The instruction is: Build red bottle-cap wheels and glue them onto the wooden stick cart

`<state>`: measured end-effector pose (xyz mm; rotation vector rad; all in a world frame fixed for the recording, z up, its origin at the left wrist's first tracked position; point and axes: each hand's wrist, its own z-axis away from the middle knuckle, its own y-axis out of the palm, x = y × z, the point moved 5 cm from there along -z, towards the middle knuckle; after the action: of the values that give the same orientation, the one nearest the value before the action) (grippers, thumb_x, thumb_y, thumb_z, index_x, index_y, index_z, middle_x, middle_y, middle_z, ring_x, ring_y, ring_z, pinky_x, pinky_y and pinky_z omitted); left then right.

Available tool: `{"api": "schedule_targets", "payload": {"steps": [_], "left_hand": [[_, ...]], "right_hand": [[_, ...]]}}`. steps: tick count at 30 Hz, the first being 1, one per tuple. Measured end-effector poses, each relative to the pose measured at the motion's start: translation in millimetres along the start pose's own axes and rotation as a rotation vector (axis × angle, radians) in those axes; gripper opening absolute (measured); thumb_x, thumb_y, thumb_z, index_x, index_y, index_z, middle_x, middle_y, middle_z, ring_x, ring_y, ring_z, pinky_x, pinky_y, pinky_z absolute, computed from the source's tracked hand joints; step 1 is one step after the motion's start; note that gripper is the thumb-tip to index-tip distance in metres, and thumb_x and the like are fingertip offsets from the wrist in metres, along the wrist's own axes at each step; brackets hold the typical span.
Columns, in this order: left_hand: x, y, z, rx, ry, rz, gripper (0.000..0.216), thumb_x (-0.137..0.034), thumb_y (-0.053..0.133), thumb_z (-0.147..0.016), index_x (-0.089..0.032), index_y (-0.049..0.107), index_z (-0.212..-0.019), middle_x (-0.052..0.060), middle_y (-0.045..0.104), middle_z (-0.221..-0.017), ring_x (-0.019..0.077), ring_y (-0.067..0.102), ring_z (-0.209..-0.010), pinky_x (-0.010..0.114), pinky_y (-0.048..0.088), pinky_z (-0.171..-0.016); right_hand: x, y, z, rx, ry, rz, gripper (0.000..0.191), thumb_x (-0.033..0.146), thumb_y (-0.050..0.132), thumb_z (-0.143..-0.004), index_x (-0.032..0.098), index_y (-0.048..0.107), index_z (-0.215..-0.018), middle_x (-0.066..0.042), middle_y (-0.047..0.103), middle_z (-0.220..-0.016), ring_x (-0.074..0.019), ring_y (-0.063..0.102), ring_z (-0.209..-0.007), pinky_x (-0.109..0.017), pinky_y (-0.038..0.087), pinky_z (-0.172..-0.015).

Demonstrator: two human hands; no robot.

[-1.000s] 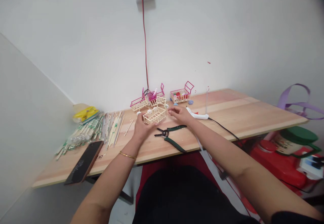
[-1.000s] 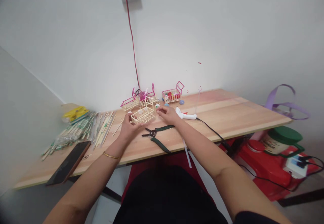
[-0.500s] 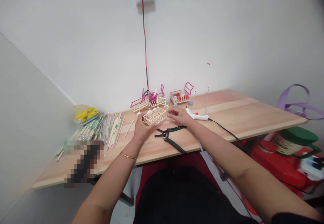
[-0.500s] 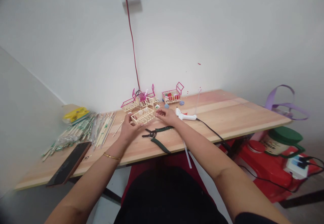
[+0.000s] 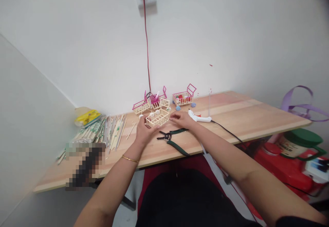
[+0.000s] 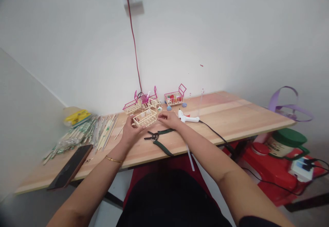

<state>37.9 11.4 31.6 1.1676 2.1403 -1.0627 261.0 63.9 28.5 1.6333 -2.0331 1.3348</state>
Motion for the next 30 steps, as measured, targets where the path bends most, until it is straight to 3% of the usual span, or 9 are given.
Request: {"api": "schedule_targets", "payload": {"steps": [11, 17, 22, 30], "left_hand": [[-12, 2, 2, 0.042, 0.055, -0.038, 0.072, -0.045, 0.082, -0.056, -0.019, 0.051, -0.117, 0.008, 0.059, -0.105, 0.0228, 0.061, -0.093, 0.033, 0.053, -0.073], [-10, 2, -1, 0.049, 0.098, -0.056, 0.074, -0.044, 0.080, -0.060, -0.020, 0.050, -0.123, 0.010, 0.060, -0.114, 0.0267, 0.059, -0.104, 0.040, 0.051, -0.087], [-4, 1, -1, 0.048, 0.046, -0.052, 0.096, -0.043, 0.081, -0.059, -0.018, 0.035, -0.139, 0.015, 0.058, -0.122, 0.0295, 0.059, -0.109, 0.044, 0.049, -0.093], [-4, 2, -1, 0.053, -0.066, 0.123, 0.094, -0.037, 0.083, -0.058, -0.021, 0.036, -0.138, 0.013, 0.061, -0.118, 0.0283, 0.062, -0.107, 0.046, 0.049, -0.094]], "right_hand": [[-5, 3, 2, 0.005, -0.029, 0.043, 0.023, 0.038, 0.058, -0.080, 0.018, 0.068, -0.076, -0.003, 0.067, -0.071, -0.0158, 0.056, -0.065, -0.029, 0.045, -0.063], [-4, 2, 2, 0.009, -0.023, 0.047, 0.024, 0.040, 0.058, -0.080, 0.019, 0.067, -0.074, -0.003, 0.066, -0.070, -0.0158, 0.056, -0.065, -0.029, 0.045, -0.063], [-6, 3, 3, 0.016, -0.017, 0.035, 0.024, 0.041, 0.058, -0.080, 0.018, 0.067, -0.074, -0.003, 0.065, -0.070, -0.0156, 0.055, -0.065, -0.029, 0.045, -0.063], [-4, 2, 4, 0.019, 0.027, -0.012, 0.023, 0.040, 0.061, -0.077, 0.018, 0.066, -0.080, -0.003, 0.066, -0.074, -0.0165, 0.058, -0.068, -0.031, 0.048, -0.067]]}}
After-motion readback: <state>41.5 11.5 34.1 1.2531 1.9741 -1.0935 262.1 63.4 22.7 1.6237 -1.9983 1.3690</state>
